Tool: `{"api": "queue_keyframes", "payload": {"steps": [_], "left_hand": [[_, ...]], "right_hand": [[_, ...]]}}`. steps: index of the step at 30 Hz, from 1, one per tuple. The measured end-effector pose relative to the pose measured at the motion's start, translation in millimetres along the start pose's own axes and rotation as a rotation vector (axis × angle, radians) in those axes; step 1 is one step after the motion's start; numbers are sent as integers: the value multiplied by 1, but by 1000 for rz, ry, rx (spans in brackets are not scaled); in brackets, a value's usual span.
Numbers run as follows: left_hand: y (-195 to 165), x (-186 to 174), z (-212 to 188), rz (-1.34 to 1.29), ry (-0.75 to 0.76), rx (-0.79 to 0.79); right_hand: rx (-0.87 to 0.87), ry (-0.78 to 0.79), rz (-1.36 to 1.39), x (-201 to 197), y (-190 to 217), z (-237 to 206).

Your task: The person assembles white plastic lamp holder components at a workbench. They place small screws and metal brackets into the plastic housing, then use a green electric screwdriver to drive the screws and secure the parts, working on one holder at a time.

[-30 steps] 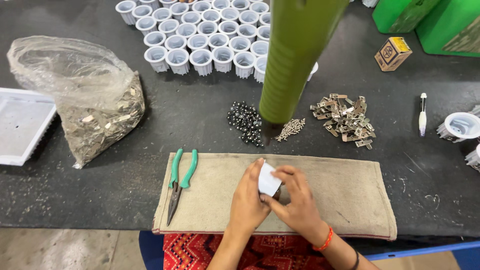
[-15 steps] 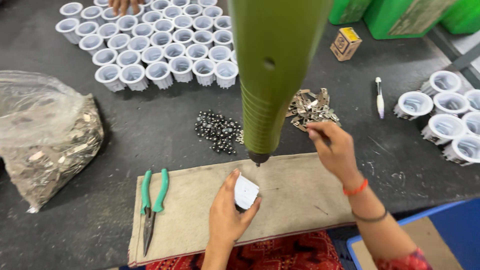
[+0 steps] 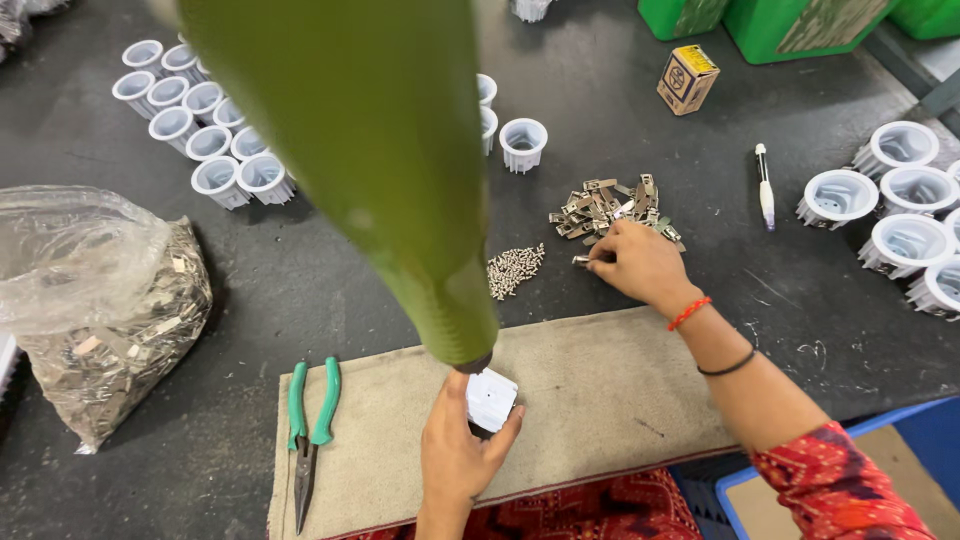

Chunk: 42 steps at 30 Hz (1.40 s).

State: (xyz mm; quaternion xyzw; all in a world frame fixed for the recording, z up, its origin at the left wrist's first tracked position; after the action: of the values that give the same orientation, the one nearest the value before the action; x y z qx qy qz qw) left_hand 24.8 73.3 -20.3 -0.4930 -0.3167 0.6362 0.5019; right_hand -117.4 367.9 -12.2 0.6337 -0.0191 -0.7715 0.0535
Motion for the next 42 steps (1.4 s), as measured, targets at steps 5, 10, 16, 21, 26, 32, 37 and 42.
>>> {"api": "queue_keyframes", "payload": {"steps": [5, 10, 16, 21, 26, 32, 37, 42], "left_hand": [[-4, -1, -1, 23, -10, 6], [-12, -3, 0, 34, -18, 91], [-19, -5, -1, 47, -35, 159], [-18, -5, -3, 73, -32, 167], [-18, -3, -2, 57, -17, 174], [0, -1, 5, -59, 6, -51], [-9, -3, 4, 19, -34, 69], [-13, -10, 9, 35, -69, 68]], "right_hand": [[-152, 276, 153, -4, 15, -21], [-498, 467, 129, -11, 61, -65], [-342, 44, 335, -41, 71, -74], [-87, 179, 309, -22, 69, -102], [-110, 60, 306, -29, 70, -120], [-75, 50, 288, -27, 67, -124], [35, -12, 438, -22, 65, -127], [-97, -203, 306, -28, 82, -127]]}}
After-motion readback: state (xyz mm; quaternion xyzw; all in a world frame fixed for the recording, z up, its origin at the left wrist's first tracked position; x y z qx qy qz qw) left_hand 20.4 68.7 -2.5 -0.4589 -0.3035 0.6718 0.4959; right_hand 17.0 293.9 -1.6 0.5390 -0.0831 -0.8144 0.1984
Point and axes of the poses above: each hand's wrist, its own z-axis towards the middle knuckle, its own x-axis out of the palm, y = z × x, the point moved 7 cm from there along z, towards the middle knuckle, and after that the axes turned 13 degrees about -z, right-handed, at the moved point
